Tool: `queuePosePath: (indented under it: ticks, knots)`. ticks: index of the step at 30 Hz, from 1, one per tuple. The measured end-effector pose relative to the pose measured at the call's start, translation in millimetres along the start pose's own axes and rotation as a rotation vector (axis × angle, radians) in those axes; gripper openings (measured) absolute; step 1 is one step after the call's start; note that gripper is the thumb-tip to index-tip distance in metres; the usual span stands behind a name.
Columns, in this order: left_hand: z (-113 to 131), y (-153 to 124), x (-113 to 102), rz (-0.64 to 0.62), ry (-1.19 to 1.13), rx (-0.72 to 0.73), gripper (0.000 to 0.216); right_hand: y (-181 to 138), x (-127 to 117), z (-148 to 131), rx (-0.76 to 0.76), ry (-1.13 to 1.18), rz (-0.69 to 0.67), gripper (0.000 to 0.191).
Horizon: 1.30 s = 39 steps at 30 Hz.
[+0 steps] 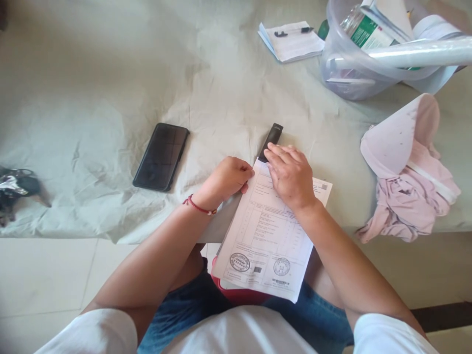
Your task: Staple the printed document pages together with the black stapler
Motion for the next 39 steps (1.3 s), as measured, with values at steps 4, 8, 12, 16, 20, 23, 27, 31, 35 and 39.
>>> queuePosePath:
  ticks: [4, 8, 12, 16, 20, 23, 27, 31, 35, 39]
  knots:
    - [-6.9, 2.0, 0.9, -0.026, -0.046, 0.023, 0.035, 16.7, -2.5, 8.8, 0.017, 0.110, -0.029, 0.037]
    - [-13.3, -1.2, -0.7, -0.108, -0.170, 0.086, 0.028, 21.2, -21.2, 15.4, 0.060, 0.202, -0.001, 0.033]
    - [-14.0, -9.0, -6.4, -0.210, -0.308, 0.174, 0.022, -3.1, -51.3, 35.6, 0.263, 0.324, 0.272, 0.032]
    - [-12.4, -11.0, -18.3, -0.185, -0.457, 0.193, 0.019, -41.5, -50.6, 73.3, 0.620, 0.627, 0.489, 0.049]
    - [-9.3, -9.1, -35.0, -0.085, -0.586, 0.160, 0.019, -58.5, -29.4, 91.9, 0.826, 0.876, 0.432, 0.062]
    - [-7.6, -6.5, -45.4, 0.006, -0.649, 0.167, 0.020, -53.0, -20.2, 77.6, 0.780, 1.106, 0.292, 0.059]
    - [-8.9, 1.3, -49.6, 0.121, -0.696, 0.183, 0.022, -46.0, -17.7, 52.2, 0.662, 1.173, 0.274, 0.050]
    - [-13.4, 8.2, -47.7, 0.180, -0.742, 0.172, 0.022, -50.7, -5.2, 49.8, 0.678, 1.136, 0.251, 0.051]
    - [-19.0, 8.1, -44.9, 0.217, -0.685, 0.209, 0.020, -54.5, 1.9, 64.1, 0.664, 1.064, 0.352, 0.044]
    - [-23.0, 5.0, -31.8, 0.018, -0.625, 0.294, 0.035, -52.0, 0.2, 74.4, 0.656, 1.021, 0.454, 0.042]
Point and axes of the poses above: each hand's wrist, its own y-axis towards the middle knuckle, its own x-axis out of the palm, z = x × y, the point moved 3 cm from there along y, towards the middle knuckle, and after that the axes turned 11 degrees about -x, right-handed, at the moved point
